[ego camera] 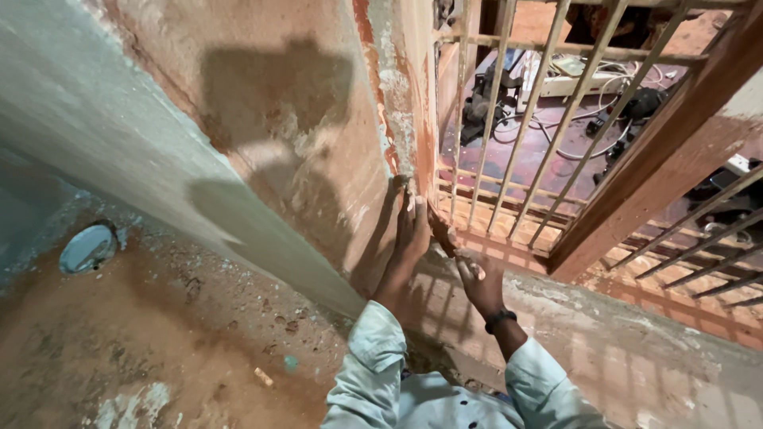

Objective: The person paints a wooden door and adjacent metal gate with a paintbrush, applying reddish-brown paint to the door panels, frame, and gate bars. The person dips the brush into a paint can on the floor to reload paint as needed.

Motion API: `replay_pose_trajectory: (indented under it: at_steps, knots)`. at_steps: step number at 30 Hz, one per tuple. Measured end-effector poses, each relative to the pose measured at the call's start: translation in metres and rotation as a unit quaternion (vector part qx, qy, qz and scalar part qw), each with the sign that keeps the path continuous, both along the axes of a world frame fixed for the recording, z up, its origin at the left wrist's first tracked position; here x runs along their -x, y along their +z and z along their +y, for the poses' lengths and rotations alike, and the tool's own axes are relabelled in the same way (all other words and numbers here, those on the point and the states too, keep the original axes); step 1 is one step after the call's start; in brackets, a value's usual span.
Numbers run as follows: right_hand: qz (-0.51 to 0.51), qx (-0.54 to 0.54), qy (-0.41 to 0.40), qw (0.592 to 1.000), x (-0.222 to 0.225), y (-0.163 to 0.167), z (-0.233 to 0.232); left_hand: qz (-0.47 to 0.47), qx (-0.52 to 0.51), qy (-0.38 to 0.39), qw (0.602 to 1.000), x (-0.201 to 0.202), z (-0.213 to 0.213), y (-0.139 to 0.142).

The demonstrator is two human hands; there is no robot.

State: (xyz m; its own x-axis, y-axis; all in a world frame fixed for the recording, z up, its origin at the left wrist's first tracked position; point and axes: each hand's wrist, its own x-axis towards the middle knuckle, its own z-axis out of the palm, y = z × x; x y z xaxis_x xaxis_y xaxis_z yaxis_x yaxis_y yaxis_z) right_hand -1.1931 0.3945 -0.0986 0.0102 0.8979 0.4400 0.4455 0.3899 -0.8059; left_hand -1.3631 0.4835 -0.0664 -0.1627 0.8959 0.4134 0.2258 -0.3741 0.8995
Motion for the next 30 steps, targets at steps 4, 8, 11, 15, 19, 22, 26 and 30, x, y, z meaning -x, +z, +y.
replay_pose_trajectory:
  at_steps: [4, 8, 11, 15, 19, 22, 26, 30]
  knots:
    - [-0.007, -0.011, 0.014, 1.000, -0.002, 0.012, 0.008, -0.079, 0.089, -0.041, 0.992, 0.002, 0.000, 0.002]
    - [-0.015, -0.091, 0.010, 0.996, -0.003, 0.046, 0.029, -0.080, 0.011, -0.028, 0.996, 0.001, 0.003, 0.006]
    - [0.001, -0.198, 0.020, 0.980, -0.007, 0.065, 0.035, -0.046, 0.009, -0.002, 0.999, 0.002, 0.000, 0.007]
    - [0.013, -0.165, -0.012, 0.986, -0.014, 0.063, 0.027, -0.041, 0.039, -0.001, 0.998, 0.005, -0.002, 0.006]
    - [-0.092, 0.034, -0.070, 0.993, -0.008, 0.035, 0.020, -0.050, 0.177, 0.013, 0.983, 0.006, -0.001, 0.004]
    - [-0.033, -0.117, 0.015, 0.993, 0.000, 0.016, 0.020, -0.024, 0.090, 0.021, 0.995, 0.008, 0.000, 0.002]
    - [-0.011, -0.004, 0.038, 0.999, 0.003, 0.008, 0.019, -0.010, 0.003, 0.024, 1.000, 0.008, 0.000, -0.002]
    - [0.014, -0.050, 0.061, 0.997, 0.003, 0.007, 0.013, -0.147, 0.097, -0.025, 0.984, -0.003, 0.002, -0.005]
